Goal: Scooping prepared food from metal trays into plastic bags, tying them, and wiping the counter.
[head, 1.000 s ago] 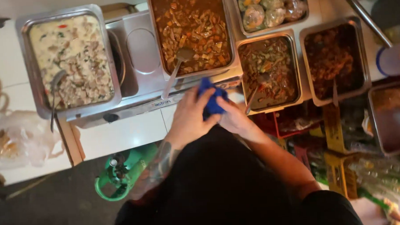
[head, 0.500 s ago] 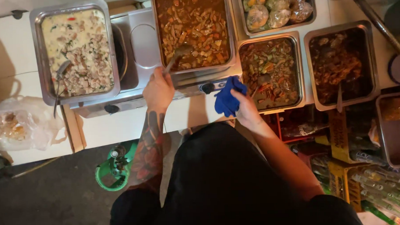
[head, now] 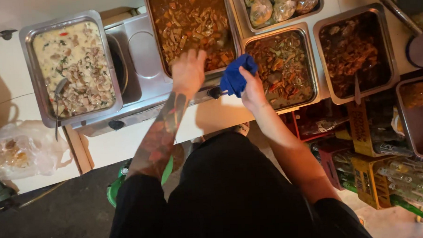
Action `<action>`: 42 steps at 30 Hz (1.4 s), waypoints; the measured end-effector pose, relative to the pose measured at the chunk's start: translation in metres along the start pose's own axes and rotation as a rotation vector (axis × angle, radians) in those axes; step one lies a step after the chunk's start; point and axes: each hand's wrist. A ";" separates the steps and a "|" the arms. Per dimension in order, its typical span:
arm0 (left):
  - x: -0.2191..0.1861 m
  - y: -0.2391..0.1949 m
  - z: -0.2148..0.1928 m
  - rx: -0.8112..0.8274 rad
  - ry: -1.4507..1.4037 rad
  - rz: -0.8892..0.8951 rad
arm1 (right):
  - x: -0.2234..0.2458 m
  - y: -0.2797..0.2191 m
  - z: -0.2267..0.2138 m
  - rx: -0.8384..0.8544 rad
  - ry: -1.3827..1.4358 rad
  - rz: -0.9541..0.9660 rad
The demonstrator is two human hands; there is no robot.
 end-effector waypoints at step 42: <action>0.050 0.016 -0.040 0.364 -0.096 -0.380 | -0.096 -0.005 -0.122 0.682 -1.785 -0.877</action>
Point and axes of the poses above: each hand's wrist, its own y-axis towards the middle knuckle, its own z-axis out of the palm, x = y × z, and after that the axes turned 2 degrees about y, right-handed
